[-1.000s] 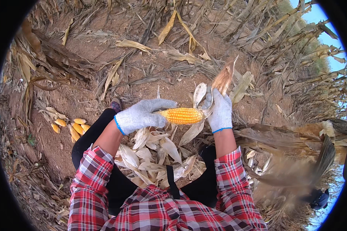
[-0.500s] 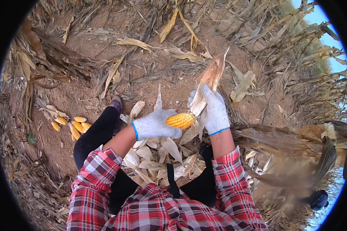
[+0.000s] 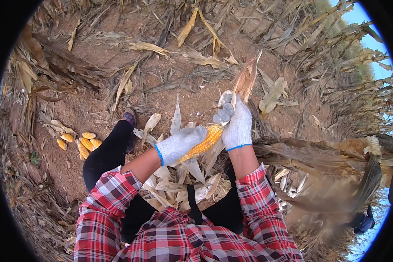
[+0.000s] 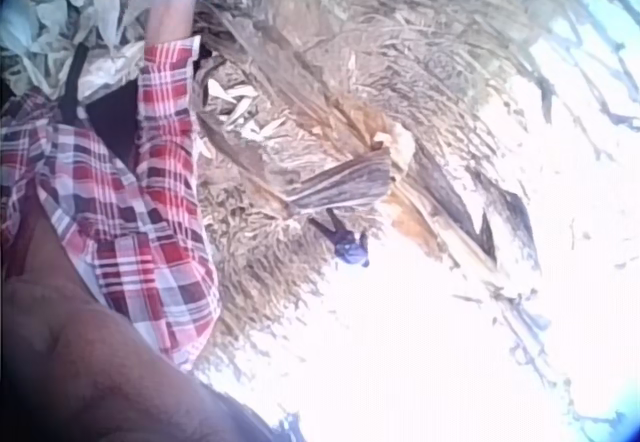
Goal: The person sits on the ground in a cornfield and shucks corn cobs by hand, removing the husks and silk. The person places the shucked corn cobs on the ground beside them.
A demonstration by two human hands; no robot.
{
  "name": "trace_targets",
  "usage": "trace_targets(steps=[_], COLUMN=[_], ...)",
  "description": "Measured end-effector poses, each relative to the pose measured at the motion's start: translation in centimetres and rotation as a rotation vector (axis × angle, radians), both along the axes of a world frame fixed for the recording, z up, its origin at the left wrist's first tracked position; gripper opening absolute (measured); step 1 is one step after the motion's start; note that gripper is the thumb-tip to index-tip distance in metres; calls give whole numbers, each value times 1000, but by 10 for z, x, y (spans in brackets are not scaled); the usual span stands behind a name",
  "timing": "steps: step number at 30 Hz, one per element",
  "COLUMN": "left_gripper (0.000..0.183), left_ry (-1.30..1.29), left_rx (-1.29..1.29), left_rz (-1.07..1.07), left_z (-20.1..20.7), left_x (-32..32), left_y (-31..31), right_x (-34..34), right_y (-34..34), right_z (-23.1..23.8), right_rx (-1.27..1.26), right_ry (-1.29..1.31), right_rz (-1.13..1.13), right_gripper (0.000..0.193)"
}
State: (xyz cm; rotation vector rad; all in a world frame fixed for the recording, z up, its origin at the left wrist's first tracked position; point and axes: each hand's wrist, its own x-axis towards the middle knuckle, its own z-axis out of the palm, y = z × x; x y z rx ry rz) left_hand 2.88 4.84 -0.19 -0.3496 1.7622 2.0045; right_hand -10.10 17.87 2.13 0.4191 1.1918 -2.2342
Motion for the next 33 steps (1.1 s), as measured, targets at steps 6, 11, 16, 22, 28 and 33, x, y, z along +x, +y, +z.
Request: trace_targets(steps=[6,11,16,22,28,33], left_gripper=[55,52,54,53,54,55], left_ry=[-33,-198,-207,-198,-239,-249], left_rx=[257,619,683,781,738,741], left_rz=[319,400,508,507,545,595], left_z=[6,2,2,-5,5,13], left_x=[-4,-13,-13,-13,-12,-9], left_y=[38,51,62,65,64,64], right_x=[-12,-11,-9,-7,-4,1], right_y=[-13,-18,-21,-24,-21,-25], right_z=[19,33,37,40,30,32], right_rx=[32,110,140,157,159,142], right_ry=[97,125,165,194,295,335], right_rz=[-185,-214,-238,-261,-210,-153], right_gripper=[30,28,24,17,20,17])
